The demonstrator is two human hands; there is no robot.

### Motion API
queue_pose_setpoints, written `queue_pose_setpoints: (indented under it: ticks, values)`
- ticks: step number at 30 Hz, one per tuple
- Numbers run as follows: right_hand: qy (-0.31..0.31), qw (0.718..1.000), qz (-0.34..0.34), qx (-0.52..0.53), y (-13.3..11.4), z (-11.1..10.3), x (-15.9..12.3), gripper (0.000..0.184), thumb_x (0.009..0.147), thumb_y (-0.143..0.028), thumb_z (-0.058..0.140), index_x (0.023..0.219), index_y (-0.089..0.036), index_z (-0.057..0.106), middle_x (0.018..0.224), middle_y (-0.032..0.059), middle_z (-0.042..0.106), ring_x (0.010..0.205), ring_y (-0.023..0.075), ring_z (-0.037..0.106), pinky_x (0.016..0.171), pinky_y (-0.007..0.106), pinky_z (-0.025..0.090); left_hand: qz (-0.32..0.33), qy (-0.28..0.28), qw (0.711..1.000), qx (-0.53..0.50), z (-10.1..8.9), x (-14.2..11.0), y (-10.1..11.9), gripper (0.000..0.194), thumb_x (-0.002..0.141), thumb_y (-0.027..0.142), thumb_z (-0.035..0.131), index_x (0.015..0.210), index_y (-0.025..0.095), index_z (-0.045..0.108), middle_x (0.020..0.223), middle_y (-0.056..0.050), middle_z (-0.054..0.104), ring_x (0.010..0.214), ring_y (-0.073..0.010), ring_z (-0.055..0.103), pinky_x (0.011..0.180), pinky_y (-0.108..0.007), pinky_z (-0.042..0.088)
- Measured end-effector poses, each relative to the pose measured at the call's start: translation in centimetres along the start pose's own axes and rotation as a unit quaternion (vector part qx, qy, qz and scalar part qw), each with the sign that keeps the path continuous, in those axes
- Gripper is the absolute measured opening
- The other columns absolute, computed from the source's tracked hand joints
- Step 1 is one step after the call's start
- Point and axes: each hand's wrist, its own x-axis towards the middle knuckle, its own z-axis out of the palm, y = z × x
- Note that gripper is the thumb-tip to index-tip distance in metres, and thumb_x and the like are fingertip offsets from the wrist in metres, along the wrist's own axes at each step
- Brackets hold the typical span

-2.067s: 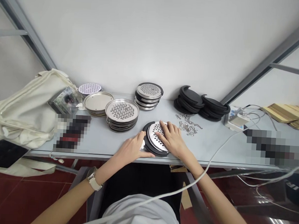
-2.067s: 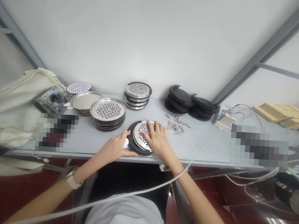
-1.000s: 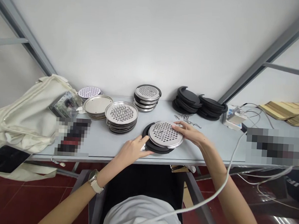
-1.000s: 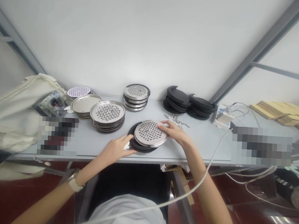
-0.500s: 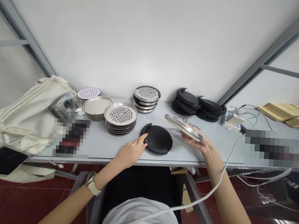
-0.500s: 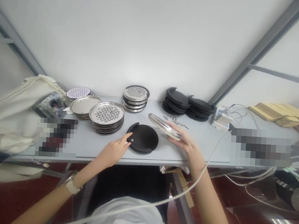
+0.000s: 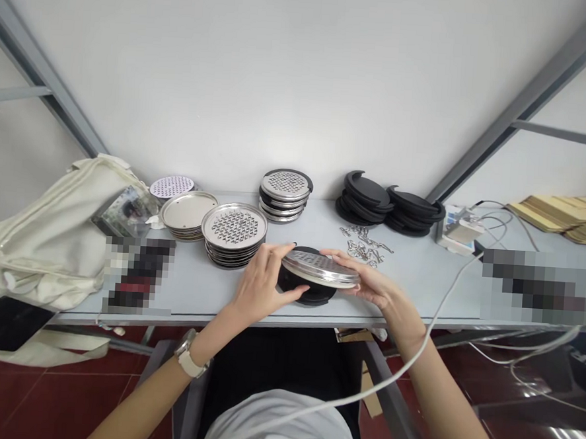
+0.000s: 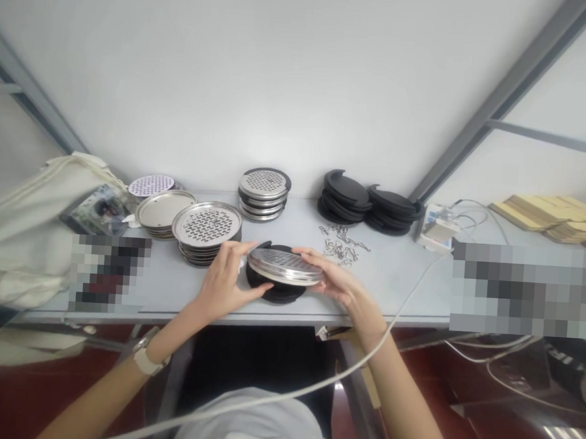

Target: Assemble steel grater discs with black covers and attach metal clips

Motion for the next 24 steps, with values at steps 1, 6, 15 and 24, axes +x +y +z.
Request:
queue_pose_setpoints:
  ticks: [1, 6, 15, 24]
  values:
    - [-0.023, 0.999, 0.014, 0.029, 0.1, 0.1, 0.1, 0.037, 0.078, -0.047, 0.062, 0.105, -0.023, 0.069, 0.083, 0.0028, 0.064, 0.044, 0.0062, 0.037, 0.036, 0.021, 0.031, 0.010, 0.000, 1.000, 0.016, 0.1, 0.0, 0.0, 0.065, 0.076, 0.045, 0.069, 0.131, 0.021, 0.043, 0.109, -0.009, 0.048, 0.101, -0.0221, 0.052, 0.089, -0.036, 0.047]
    - [-0.074, 0.992, 0.051, 0.087, -0.3, 0.2, -0.3, 0.047, 0.085, -0.058, 0.051, 0.112, -0.021, 0.062, 0.056, -0.0056, 0.043, 0.042, 0.0065, 0.030, 0.042, 0.021, 0.032, 0.065, 0.003, 0.997, 0.028, 0.7, -0.2, -0.7, 0.027, 0.086, 0.027, 0.061, 0.112, 0.026, 0.061, 0.100, -0.005, 0.054, 0.090, -0.0171, 0.053, 0.084, -0.032, 0.046]
    - [0.090, 0.905, -0.234, -0.343, 0.4, 0.3, -4.3, 0.061, 0.084, -0.058, 0.055, 0.137, -0.029, 0.043, 0.123, 0.0100, 0.049, 0.113, 0.0268, 0.049, 0.099, 0.045, 0.039, 0.051, 0.037, 0.998, -0.030, 0.9, 0.2, -1.0, 0.025, 0.086, 0.025, 0.062, 0.111, 0.024, 0.065, 0.089, -0.003, 0.059, 0.085, -0.0155, 0.053, 0.080, -0.030, 0.046]
    - [0.106, 0.821, -0.386, -0.406, 0.3, 1.7, -4.2, 0.034, 0.094, -0.019, 0.050, 0.127, -0.024, 0.049, 0.100, 0.0069, 0.060, 0.095, 0.0215, 0.054, 0.089, 0.040, 0.043, 0.044, 0.034, 0.997, -0.046, 0.7, 0.5, -0.7, 0.028, 0.085, 0.025, 0.063, 0.113, 0.025, 0.064, 0.098, -0.003, 0.063, 0.090, -0.0164, 0.056, 0.084, -0.032, 0.047]
